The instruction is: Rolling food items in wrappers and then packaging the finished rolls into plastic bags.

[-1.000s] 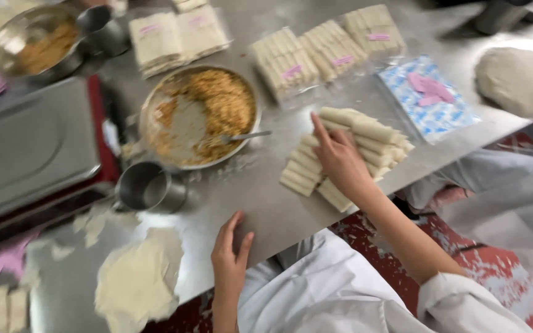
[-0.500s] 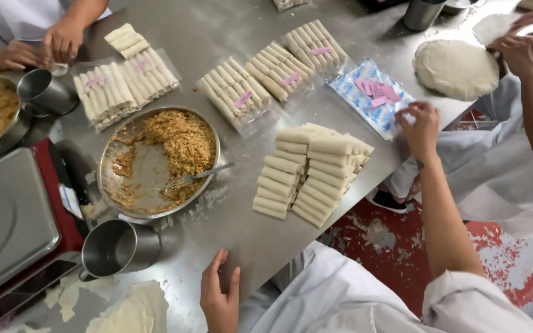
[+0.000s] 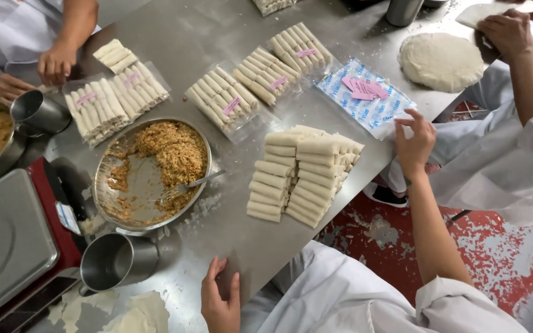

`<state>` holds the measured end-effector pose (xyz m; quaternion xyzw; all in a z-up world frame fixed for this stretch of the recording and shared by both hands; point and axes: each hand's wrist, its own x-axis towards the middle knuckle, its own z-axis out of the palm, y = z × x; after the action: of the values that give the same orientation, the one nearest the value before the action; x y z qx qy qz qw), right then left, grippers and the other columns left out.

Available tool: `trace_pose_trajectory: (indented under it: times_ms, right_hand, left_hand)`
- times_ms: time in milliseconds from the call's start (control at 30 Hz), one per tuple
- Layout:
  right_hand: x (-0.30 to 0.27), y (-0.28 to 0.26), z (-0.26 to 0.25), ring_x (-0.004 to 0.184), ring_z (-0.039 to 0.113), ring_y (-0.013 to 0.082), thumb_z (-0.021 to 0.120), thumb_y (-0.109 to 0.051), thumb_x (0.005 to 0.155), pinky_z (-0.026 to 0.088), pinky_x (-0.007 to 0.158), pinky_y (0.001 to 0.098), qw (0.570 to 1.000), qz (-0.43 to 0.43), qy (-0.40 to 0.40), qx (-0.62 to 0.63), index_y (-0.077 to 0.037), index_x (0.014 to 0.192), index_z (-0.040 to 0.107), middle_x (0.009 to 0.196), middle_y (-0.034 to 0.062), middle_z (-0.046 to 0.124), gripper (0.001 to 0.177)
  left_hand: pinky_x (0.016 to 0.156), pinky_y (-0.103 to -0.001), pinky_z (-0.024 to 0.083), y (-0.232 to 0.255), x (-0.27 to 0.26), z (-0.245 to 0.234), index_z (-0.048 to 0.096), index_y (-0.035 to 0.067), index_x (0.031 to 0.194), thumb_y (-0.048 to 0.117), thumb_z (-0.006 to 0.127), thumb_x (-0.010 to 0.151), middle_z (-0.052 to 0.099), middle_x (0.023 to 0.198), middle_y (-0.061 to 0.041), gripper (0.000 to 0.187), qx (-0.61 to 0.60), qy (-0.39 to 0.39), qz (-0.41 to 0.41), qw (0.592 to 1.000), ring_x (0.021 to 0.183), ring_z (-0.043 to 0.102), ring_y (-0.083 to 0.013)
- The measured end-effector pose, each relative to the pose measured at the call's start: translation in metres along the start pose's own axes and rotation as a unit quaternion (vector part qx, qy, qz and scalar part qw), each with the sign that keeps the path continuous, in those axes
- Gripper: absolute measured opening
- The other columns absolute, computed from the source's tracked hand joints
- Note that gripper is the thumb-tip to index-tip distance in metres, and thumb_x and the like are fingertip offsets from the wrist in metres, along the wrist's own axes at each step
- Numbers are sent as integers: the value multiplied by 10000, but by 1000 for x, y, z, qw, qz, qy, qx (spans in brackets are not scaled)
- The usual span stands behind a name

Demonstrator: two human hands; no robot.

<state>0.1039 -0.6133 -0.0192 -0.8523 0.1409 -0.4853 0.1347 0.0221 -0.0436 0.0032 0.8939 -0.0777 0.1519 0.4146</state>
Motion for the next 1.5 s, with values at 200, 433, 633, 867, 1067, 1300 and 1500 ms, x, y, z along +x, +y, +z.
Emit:
trace_pose_trajectory:
  times_ms: [200, 433, 633, 867, 1067, 1300, 1500]
  right_hand:
    - [4, -40, -92, 1045, 756, 297, 863, 68, 1124, 256, 1256, 538, 993, -71, 73, -61, -42, 1348, 712, 1151, 108, 838, 292]
    - [16, -265, -221, 952, 728, 260, 550, -296, 1035, 521, 964, 479, 829, -284, -367, 311, -169, 888, 719, 1041, -1, 790, 258]
    - [-23, -291, -180, 1473, 469, 322, 834, -563, 815, 413, 1213, 482, 712, -83, -503, 483, -61, 1508, 435, 1531, 128, 520, 945]
    - [-98, -277, -114, 527, 606, 82, 633, -185, 1044, 484, 469, 223, 730, 79, -491, 468, -80, 883, 737, 688, 3, 698, 219]
    - [-112, -280, -105, 513, 569, 104, 637, -148, 1050, 480, 506, 248, 793, 15, -492, 359, -116, 752, 558, 596, -2, 562, 310]
    - [-165, -281, -101, 458, 438, 105, 431, -297, 1110, 336, 424, 305, 856, 113, -351, 363, -99, 740, 474, 660, 9, 495, 422]
    - [-198, -271, -68, 493, 706, 77, 443, 108, 1012, 626, 348, 135, 841, 98, -449, 286, -51, 990, 499, 715, 10, 721, 171]
  left_hand:
    - [981, -337, 572, 29, 2, 5, 711, 29, 1226, 174, 682, 1012, 748, 1173, -93, 260, -9, 167, 75, 983, 1060, 728, -233]
    - [1213, -507, 485, 126, -23, 39, 331, 157, 1613, 514, 947, 846, 490, 1588, -214, 1047, -202, -28, 275, 940, 1466, 545, -378]
    - [784, -283, 713, 94, -37, 27, 848, 72, 904, 108, 837, 833, 704, 1222, -103, 80, -419, -59, 25, 906, 942, 796, -92]
    - [840, -316, 604, 11, -46, -14, 703, -53, 1282, 33, 818, 765, 833, 859, -293, 536, -437, 53, -267, 857, 792, 787, -272]
    - [702, -295, 560, 1, -65, 26, 798, 62, 929, 234, 667, 960, 773, 740, -100, 219, -233, 87, -274, 929, 666, 743, -218]
    - [422, -442, 397, -24, -68, 49, 601, 74, 463, 325, 543, 1025, 578, 399, -78, 618, 5, 136, -90, 987, 355, 565, -293]
    - [683, -306, 577, -13, -64, 63, 796, 180, 1027, 301, 720, 961, 823, 929, 27, 157, -5, 117, 34, 993, 731, 771, -165]
